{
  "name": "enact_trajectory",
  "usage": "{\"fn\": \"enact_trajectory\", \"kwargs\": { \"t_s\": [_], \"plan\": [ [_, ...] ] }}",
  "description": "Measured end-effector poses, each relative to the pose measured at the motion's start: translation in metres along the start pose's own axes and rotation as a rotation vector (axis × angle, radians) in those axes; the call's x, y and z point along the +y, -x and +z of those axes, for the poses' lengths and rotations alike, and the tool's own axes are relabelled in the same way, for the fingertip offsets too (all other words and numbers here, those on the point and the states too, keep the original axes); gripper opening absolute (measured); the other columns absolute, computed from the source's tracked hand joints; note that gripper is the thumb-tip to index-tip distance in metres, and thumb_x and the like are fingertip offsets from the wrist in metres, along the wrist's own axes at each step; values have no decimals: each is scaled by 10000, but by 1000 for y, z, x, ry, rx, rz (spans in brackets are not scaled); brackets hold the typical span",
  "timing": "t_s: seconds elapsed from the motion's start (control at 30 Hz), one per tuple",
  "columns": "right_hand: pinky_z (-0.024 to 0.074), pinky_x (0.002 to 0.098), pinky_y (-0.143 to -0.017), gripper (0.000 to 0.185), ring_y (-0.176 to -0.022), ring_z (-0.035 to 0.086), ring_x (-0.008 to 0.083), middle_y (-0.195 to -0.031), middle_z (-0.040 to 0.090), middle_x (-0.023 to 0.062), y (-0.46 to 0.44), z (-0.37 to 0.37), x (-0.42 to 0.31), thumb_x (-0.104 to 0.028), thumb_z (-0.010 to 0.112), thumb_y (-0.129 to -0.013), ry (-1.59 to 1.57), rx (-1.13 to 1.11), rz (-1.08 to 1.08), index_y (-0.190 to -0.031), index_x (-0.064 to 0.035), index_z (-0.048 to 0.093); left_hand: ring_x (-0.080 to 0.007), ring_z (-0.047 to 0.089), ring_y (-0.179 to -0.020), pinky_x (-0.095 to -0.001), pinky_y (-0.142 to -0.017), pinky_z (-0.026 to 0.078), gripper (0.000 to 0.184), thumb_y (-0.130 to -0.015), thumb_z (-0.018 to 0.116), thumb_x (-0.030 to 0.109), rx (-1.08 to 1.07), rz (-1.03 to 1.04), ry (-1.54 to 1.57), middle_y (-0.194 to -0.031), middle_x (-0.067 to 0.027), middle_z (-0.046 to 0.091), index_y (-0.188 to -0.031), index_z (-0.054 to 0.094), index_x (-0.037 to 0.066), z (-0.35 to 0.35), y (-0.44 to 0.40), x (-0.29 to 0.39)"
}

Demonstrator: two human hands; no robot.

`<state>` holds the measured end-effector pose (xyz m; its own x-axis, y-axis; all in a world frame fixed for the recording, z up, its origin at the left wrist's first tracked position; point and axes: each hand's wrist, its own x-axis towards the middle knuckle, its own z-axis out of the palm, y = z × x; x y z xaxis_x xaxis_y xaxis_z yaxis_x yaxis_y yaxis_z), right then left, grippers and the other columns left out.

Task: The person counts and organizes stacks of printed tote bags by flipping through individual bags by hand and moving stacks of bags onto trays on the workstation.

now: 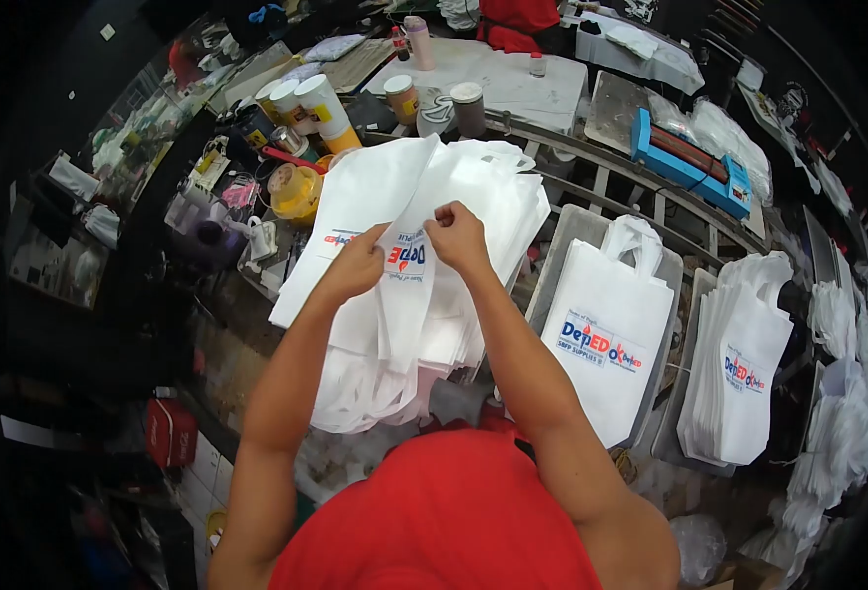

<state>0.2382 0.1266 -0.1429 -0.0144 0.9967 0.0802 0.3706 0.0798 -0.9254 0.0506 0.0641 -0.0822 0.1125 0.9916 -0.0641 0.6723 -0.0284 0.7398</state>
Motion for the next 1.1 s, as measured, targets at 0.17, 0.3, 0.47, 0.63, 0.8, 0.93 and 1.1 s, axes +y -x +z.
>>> {"fn": "enact_trajectory", "kwargs": {
  "t_s": [0.17,0.3,0.47,0.63,0.8,0.93,1.1],
  "plan": [
    [615,327,-583,294,-787,678,178,-933,648,101,4,2,-27,-155,694,-911,-516,-173,99,-1105,48,611,-272,624,-1210,-362,-1049,459,517,-983,398,95,-28,-84,79,-1305,-192,650,-1488,490,35,14,0,8],
    [628,345,-658,304,-818,699,217,-978,659,116,5,2,-25,-179,675,-948,-623,-187,196,-1142,40,592,-259,601,-1254,-364,-1069,443,512,-974,421,102,-12,-138,234,-1323,-202,639,-1475,505,37,18,6,11],
    [605,389,-826,373,-939,732,314,-1104,697,178,-4,-3,-13,-257,653,-972,-954,-492,197,-1190,40,593,-180,661,-803,-348,-707,546,538,-910,469,73,148,-161,77,-1045,-167,696,-1440,518,-3,24,0,-29],
    [569,433,-885,635,-1005,714,395,-1145,697,274,-8,-8,9,-417,777,-845,304,-43,148,-1203,77,602,-213,684,-738,-357,-604,555,449,-877,462,72,308,-165,419,-971,-152,715,-1278,631,-36,-52,13,-42],
    [560,473,-901,511,-1053,694,431,-1140,687,298,-5,24,16,-271,742,-810,443,-138,264,-1167,69,609,-280,721,-781,-376,-659,587,451,-884,471,132,360,-187,281,-995,-201,727,-1271,639,-29,-76,5,-20],
    [542,452,-957,491,-1164,643,390,-1146,696,264,1,25,7,-140,714,-804,341,-101,221,-1211,83,552,-334,743,-798,-401,-638,606,473,-874,471,143,345,-242,189,-1034,-268,720,-1273,622,-65,-62,-2,6],
    [532,444,-987,582,-1153,650,391,-1206,668,278,-4,39,7,-226,745,-814,518,-31,242,-1252,82,518,-299,736,-826,-431,-668,642,482,-885,464,136,241,-284,180,-1074,-221,709,-1305,607,-52,-40,-21,-9]
  ]
}}
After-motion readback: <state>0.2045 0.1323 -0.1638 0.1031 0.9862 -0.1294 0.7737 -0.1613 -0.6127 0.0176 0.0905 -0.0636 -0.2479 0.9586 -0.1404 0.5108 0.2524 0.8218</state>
